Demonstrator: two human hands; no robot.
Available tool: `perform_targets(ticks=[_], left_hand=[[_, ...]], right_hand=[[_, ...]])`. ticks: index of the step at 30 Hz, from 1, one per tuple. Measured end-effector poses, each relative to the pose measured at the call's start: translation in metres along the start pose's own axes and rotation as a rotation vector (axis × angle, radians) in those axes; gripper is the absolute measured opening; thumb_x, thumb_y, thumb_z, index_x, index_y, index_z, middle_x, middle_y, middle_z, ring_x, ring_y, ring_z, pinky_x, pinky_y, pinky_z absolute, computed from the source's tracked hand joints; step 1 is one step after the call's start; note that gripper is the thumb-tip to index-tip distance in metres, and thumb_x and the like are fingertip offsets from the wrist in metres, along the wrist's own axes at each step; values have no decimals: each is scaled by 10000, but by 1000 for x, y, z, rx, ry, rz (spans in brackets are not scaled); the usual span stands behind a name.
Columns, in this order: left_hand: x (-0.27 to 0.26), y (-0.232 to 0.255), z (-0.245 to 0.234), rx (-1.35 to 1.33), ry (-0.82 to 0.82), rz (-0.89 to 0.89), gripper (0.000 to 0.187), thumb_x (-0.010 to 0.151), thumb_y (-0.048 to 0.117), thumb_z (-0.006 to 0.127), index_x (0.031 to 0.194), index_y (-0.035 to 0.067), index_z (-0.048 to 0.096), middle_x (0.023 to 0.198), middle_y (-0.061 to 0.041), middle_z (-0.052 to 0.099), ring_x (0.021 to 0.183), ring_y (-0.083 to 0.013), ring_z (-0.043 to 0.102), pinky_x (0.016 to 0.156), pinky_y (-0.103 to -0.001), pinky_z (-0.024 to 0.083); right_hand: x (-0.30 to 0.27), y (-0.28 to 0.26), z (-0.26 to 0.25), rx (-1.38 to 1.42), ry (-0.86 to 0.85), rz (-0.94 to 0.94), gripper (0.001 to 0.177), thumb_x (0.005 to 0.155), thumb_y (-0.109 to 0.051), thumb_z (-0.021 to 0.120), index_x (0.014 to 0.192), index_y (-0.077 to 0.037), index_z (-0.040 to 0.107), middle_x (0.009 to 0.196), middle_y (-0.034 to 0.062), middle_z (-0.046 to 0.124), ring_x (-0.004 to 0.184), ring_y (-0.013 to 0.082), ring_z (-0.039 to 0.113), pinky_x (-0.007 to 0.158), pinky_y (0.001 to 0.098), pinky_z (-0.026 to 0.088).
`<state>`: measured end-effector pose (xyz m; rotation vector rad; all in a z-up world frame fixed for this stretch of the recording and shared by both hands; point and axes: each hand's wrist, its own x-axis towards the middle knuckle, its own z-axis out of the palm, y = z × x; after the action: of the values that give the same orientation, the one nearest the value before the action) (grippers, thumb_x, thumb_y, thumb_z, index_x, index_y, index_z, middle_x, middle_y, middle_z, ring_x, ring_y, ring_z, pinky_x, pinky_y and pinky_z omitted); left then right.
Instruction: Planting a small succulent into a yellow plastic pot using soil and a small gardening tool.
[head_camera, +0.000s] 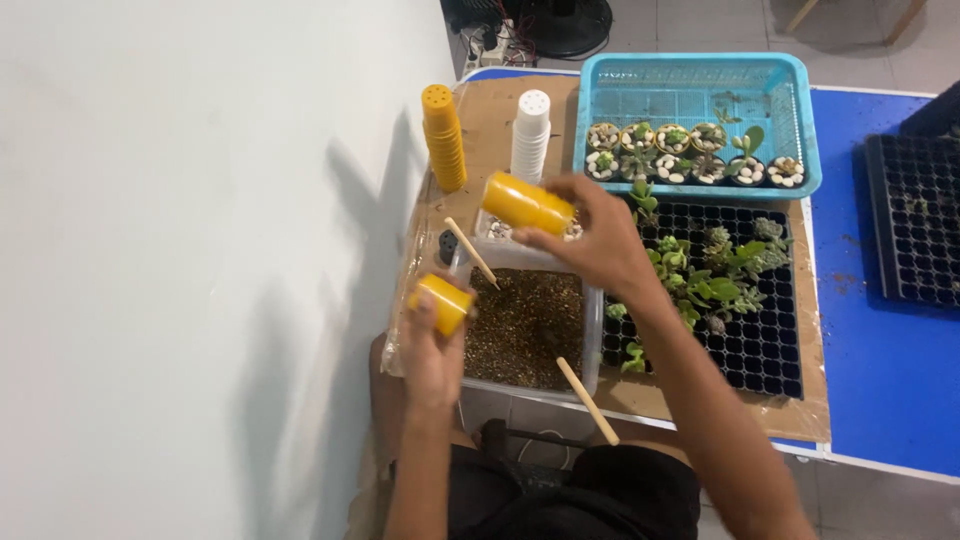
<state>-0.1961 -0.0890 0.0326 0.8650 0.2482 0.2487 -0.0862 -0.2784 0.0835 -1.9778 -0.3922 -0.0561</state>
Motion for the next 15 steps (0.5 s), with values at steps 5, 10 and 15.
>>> perform_targets(ticks=[5, 10, 15], left_hand=[[-29, -21, -14, 127, -54, -70, 665, 971, 475, 583, 1437, 15, 465, 1077, -100, 538, 967, -173, 604, 857, -304, 563], [-43, 2, -34, 115, -128, -108, 735, 889, 257, 717, 1503, -11, 415, 1023, -137, 593, 917, -256, 675, 814, -335, 534], [-34, 24, -88, 409, 157, 223, 607, 764, 180, 852, 1244, 79, 495, 1084, -71, 585, 886, -156, 622, 780, -263, 537]], right_hand=[[73, 18, 48, -6, -214, -73, 653, 734, -242, 927, 1305, -111, 639, 1209, 141, 725, 1181, 366, 671, 993, 524, 500], [114, 45, 95, -153, -373, -232, 646, 695, -121, 872, 1241, -37, 539, 1259, 178, 664, 1178, 366, 648, 1021, 475, 558], [134, 66, 112, -284, -407, -170, 618, 735, -99, 831, 1259, 2, 520, 1287, 208, 663, 1150, 371, 656, 1022, 470, 558]])
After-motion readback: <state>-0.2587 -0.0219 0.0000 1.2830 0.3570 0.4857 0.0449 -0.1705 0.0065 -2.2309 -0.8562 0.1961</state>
